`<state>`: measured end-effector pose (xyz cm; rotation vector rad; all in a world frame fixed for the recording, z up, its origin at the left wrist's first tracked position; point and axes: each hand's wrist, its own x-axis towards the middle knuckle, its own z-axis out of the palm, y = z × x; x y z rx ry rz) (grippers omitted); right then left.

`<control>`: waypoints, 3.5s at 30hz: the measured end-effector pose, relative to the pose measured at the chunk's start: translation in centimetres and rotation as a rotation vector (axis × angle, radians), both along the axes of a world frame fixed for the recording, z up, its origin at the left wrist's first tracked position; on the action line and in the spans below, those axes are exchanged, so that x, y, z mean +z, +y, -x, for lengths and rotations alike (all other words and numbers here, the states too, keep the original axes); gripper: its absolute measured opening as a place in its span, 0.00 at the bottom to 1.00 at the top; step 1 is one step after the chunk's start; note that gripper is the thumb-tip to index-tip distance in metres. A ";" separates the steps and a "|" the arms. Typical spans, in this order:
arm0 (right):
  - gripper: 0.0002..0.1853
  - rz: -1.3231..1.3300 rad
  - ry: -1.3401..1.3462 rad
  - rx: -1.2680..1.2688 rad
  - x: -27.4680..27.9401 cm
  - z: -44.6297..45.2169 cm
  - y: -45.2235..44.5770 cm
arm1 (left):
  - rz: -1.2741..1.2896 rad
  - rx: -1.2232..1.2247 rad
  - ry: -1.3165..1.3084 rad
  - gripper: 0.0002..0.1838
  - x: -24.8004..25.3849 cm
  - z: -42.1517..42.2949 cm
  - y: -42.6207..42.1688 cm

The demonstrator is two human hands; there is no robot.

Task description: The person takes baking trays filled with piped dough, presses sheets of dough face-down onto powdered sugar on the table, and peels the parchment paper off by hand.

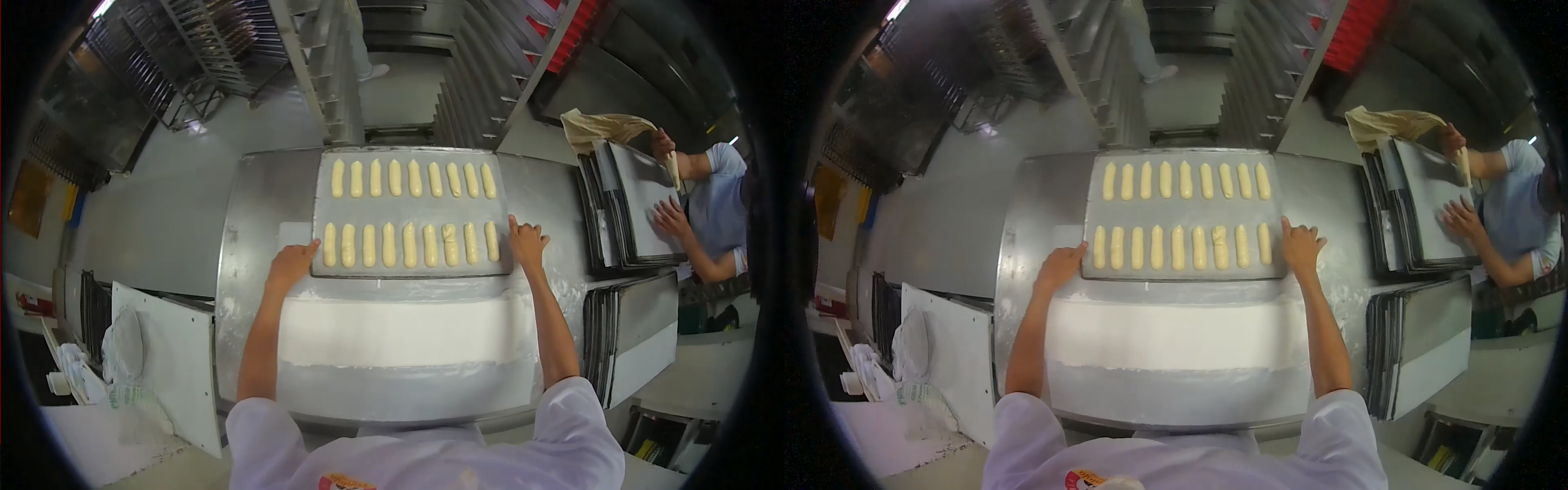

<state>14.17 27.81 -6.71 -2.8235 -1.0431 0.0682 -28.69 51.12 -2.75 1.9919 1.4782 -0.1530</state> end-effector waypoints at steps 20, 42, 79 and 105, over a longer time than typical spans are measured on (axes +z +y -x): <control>0.07 -0.383 -0.128 0.293 -0.6 -9.7 15.3 | -0.606 -0.055 -0.654 0.16 -6.8 -11.6 19.0; 0.03 -0.977 0.905 0.121 0.9 -9.9 8.8 | -0.216 0.274 -0.989 0.24 -2.0 -8.2 14.5; 0.16 -0.825 0.780 -0.364 0.7 19.7 -22.4 | -0.201 0.735 -0.697 0.13 -3.9 13.7 -21.3; 0.07 -0.638 0.532 -0.263 -1.8 15.0 -17.4 | -0.317 0.460 -0.376 0.13 -2.6 11.8 -15.3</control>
